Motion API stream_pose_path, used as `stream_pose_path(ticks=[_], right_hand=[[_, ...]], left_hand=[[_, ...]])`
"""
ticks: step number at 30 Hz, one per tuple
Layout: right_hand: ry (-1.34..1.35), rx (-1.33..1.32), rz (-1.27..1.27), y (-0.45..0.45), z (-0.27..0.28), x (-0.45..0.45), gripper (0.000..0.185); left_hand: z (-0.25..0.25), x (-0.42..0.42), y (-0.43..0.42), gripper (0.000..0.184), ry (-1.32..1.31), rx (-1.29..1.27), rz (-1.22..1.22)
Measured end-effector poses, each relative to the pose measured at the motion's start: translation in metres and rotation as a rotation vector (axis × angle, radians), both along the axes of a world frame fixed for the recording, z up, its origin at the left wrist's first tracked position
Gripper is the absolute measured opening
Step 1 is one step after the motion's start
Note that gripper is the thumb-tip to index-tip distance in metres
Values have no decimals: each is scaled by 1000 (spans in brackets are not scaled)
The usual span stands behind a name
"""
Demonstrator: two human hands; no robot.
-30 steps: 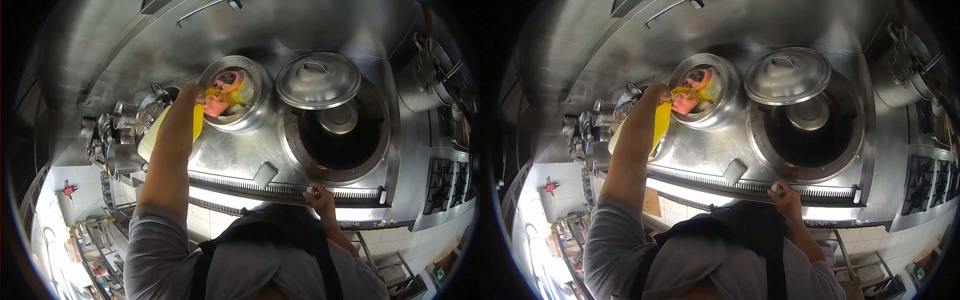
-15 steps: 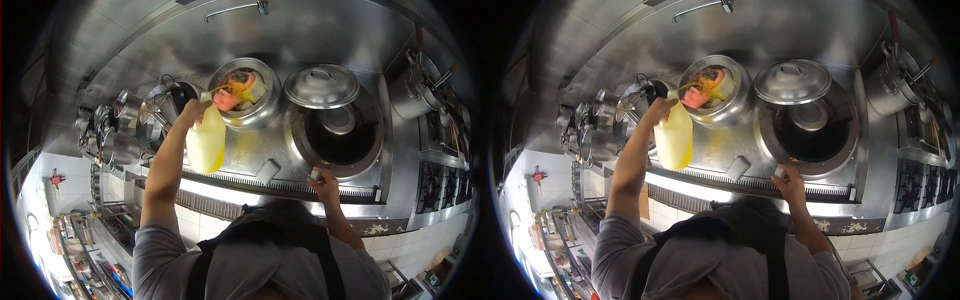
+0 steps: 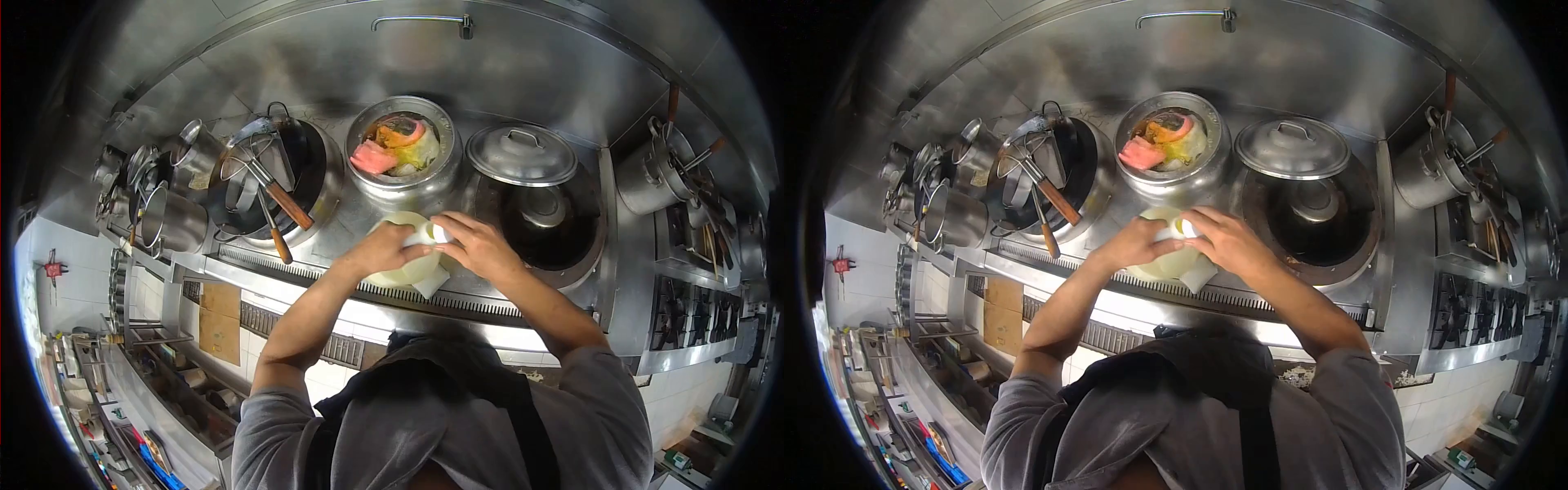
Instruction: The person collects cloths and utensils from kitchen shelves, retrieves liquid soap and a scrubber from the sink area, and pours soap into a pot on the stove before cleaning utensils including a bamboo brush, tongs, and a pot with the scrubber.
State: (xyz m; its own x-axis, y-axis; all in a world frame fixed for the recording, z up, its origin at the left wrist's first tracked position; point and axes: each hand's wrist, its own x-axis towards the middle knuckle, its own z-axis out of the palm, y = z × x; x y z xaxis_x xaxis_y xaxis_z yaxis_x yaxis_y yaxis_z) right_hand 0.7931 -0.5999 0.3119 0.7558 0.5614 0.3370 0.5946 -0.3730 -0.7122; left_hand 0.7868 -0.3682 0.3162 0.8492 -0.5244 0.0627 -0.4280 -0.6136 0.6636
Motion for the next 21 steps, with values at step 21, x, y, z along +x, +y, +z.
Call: stream_pose_path(ticks=[21], right_hand=[[20, -233, -213, -185, 6, -147, 40]], left_hand=[[-3, -54, -210, 39, 217, 140, -569]])
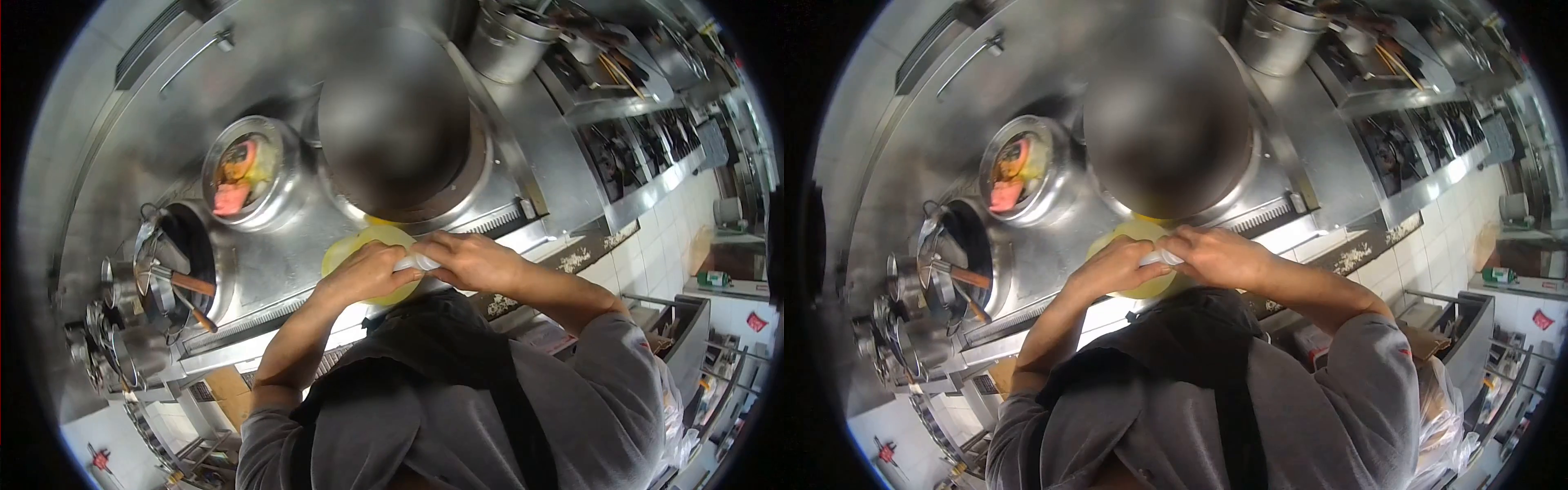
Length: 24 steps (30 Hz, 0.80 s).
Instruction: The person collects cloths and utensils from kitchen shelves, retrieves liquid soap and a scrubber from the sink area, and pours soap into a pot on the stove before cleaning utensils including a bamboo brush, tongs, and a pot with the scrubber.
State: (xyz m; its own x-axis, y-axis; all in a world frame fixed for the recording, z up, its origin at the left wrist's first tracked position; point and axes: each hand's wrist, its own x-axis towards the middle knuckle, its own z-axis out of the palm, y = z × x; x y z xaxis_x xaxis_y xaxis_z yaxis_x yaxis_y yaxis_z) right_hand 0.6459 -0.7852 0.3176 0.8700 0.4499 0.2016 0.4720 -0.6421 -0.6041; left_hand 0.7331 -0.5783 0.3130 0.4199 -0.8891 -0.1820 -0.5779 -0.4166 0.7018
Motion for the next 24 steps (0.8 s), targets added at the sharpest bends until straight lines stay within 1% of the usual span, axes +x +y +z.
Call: stream_pose_path(ticks=[1, 3, 4, 6, 8, 10, 11, 12, 13, 14, 15, 16, 17, 18, 20, 21, 23, 24], right_hand=[[7, 4, -13, -18, -2, -6, 40], [41, -122, -158, -53, -5, -16, 39], [5, -146, -217, -68, 0, -20, 43], [86, -237, -375, -99, -1, -33, 45], [123, -286, -399, -133, 3, -48, 44], [155, -335, -403, -157, 15, -56, 44], [58, -299, -405, -164, 25, -56, 42], [-42, -261, -396, -170, 30, -56, 41], [-15, -246, -411, -179, 26, -58, 40], [1, -228, -406, -187, 19, -57, 41], [30, -230, -445, -195, 15, -56, 41], [55, -228, -468, -197, 9, -51, 40], [161, -257, -564, -190, 24, -43, 39], [114, -327, -539, -203, 10, -37, 39], [151, -417, -560, -215, 0, -25, 37], [89, -428, -514, -223, -7, -17, 35], [12, -434, -467, -233, -21, -5, 34], [90, -473, -524, -237, -28, 0, 34]], left_hand=[[-3, -1, -20, 39, 7, 4, -13], [-10, -5, -62, 37, 10, 60, -87], [-10, -9, -83, 37, 14, 60, -97], [-6, -18, -123, 38, 13, -70, -57], [-14, -26, -158, 40, 29, -105, -58], [-25, -28, -188, 35, -45, -134, -118], [-32, -28, -203, 35, -52, -137, -98], [-40, -26, -218, 32, 42, -240, -144], [-52, -24, -232, 30, 127, -345, -170], [-82, -28, -246, 26, 138, -510, -179], [-91, -29, -257, 26, 107, -561, -186], [-93, -31, -267, 26, 56, -454, -90], [-97, -35, -276, 29, 36, -584, 22], [-104, -31, -283, 30, 93, -608, 26], [-107, -24, -296, 36, 43, -352, -15], [-113, -22, -301, 40, 29, -426, 44], [-124, -20, -305, 41, 9, -443, 130], [-128, -20, -309, 43, 13, -472, 165]])
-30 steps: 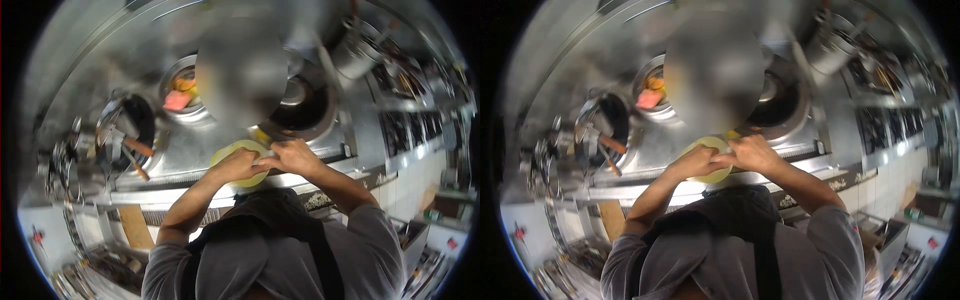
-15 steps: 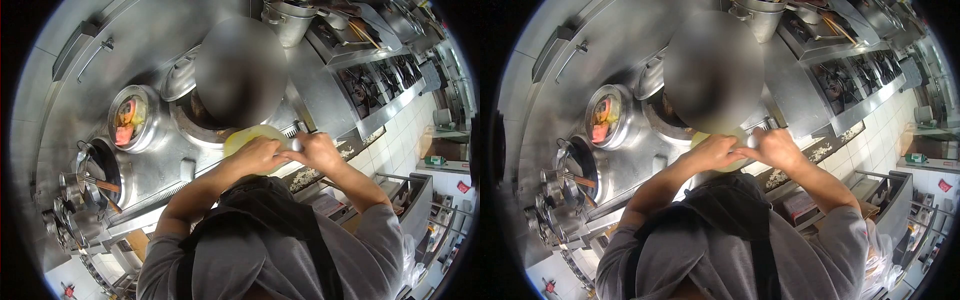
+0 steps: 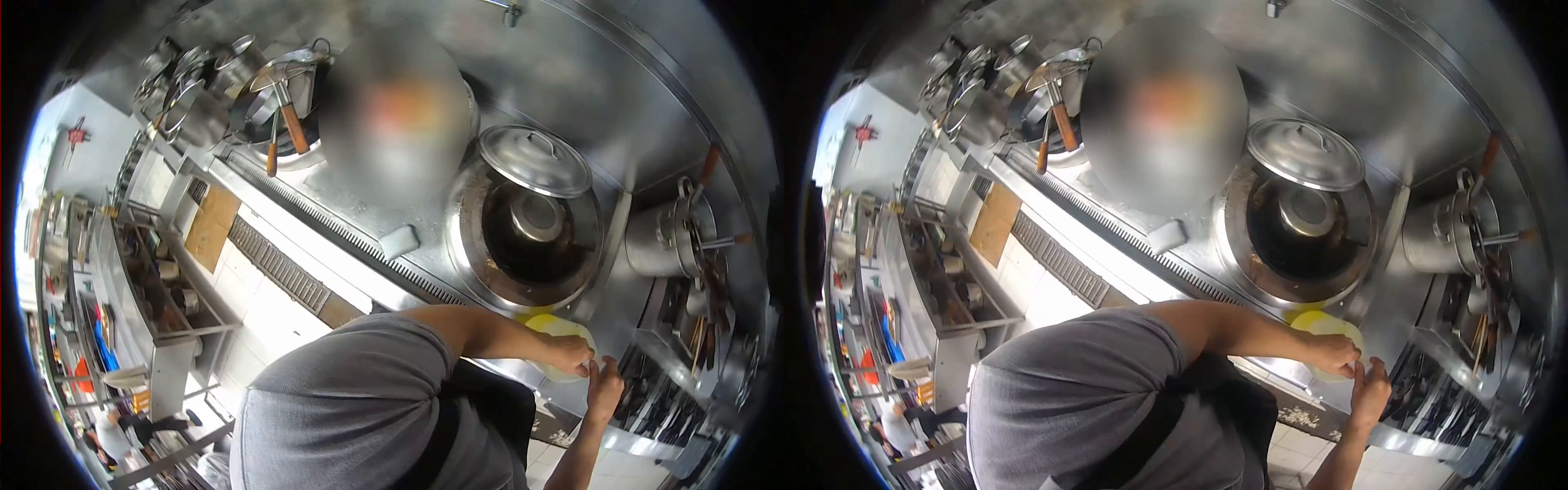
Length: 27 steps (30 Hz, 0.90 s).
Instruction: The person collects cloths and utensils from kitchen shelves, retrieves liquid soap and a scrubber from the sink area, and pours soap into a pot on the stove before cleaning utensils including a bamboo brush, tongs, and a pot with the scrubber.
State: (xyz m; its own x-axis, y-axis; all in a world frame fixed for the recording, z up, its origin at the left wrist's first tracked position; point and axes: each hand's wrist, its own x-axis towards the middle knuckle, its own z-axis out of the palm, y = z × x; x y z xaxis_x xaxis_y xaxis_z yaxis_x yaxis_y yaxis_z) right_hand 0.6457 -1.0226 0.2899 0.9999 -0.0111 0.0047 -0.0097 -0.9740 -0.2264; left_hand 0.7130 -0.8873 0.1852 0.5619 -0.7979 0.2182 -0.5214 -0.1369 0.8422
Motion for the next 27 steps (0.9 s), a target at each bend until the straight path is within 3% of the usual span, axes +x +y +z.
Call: stream_pose_path(ticks=[3, 5, 8, 10, 12, 14, 16, 20, 22, 24, 26, 27], right_hand=[[63, -23, -74, 2, -7, 5, 35], [47, -18, -73, 10, 0, 1, 36], [-75, 78, 69, 23, 14, 0, 35], [70, 146, -13, 17, 15, -2, 36], [138, 87, -25, 17, 24, 0, 38], [197, 50, -3, 23, 17, 9, 39], [66, 40, 86, 17, 4, 6, 42], [-35, -14, 111, 14, -9, 8, 37], [124, 10, 21, 23, 8, 8, 35], [-100, 25, 169, 22, 15, 7, 33], [116, 65, -88, 20, 31, 5, 32], [-8, 62, -70, 13, 30, 5, 34]], left_hand=[[-25, -9, -12, 45, -30, -107, 102], [-7, -12, 3, 45, 12, -95, 118], [-8, -10, 4, 44, 7, -55, 149], [-6, -6, 1, 43, -25, -35, 171], [1, 7, 6, 42, 75, 104, -25], [2, 7, 12, 42, 62, 124, 8], [-2, 2, 18, 42, 59, 139, 34], [-15, -7, 12, 38, 53, 6, 193], [-22, -12, 3, 32, 89, -87, 164], [-38, -11, -10, 23, 211, -320, 59], [-15, -17, -11, 25, 471, -170, 119], [1, -10, -9, 31, 337, -122, 180]])
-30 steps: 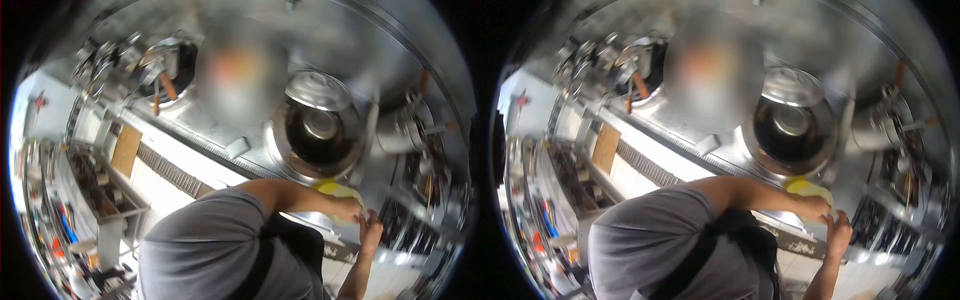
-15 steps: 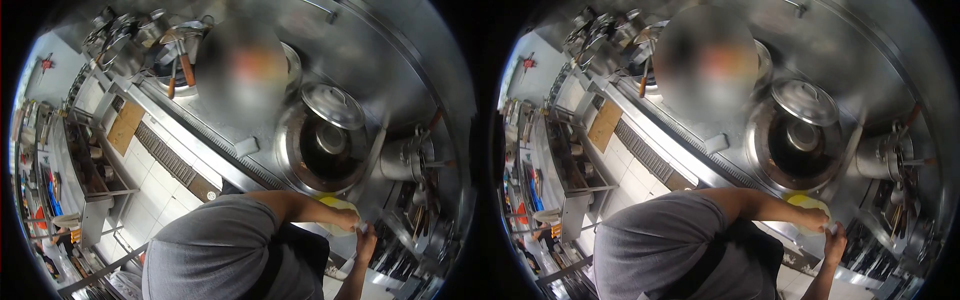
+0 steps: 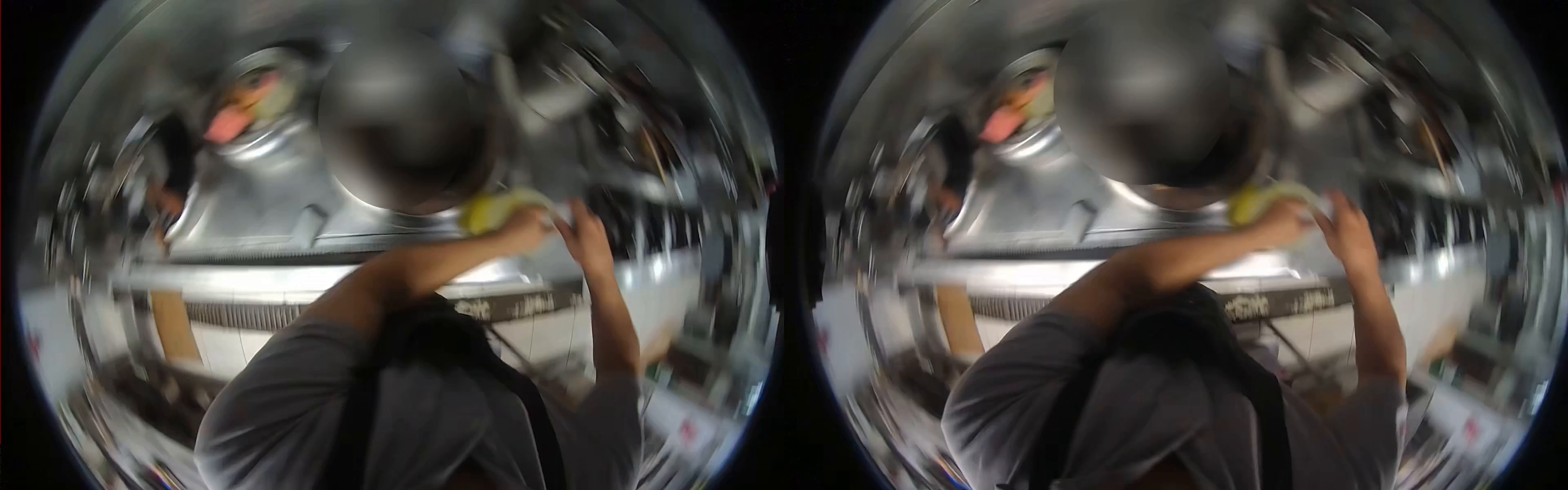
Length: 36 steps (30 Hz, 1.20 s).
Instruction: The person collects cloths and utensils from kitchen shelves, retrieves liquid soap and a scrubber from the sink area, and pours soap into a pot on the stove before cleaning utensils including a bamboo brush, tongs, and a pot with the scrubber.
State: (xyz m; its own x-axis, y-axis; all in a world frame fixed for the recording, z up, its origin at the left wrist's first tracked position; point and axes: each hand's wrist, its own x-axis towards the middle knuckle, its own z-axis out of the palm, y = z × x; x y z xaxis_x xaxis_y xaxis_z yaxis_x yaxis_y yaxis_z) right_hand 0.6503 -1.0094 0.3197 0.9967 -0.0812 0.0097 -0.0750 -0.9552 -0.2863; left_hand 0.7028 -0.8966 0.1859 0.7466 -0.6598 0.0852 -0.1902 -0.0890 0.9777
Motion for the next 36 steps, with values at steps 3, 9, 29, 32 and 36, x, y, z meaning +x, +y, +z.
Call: stream_pose_path(ticks=[3, 9, 29, 32, 36], right_hand=[[-95, 36, -1, -30, 4, -3, 35], [-134, -17, -116, -63, 19, -1, 37], [-145, -158, -178, -97, -8, -26, 26], [-126, -149, -154, -94, -6, -29, 30], [-24, -75, -185, -62, 14, -31, 38]], left_hand=[[23, 9, -18, 42, -254, 107, 40], [60, 32, -51, 39, -266, 158, -111], [13, -26, -98, 31, -160, -91, -79], [4, -27, -106, 31, -170, -33, -105], [38, -16, -63, 34, -109, 114, -143]])
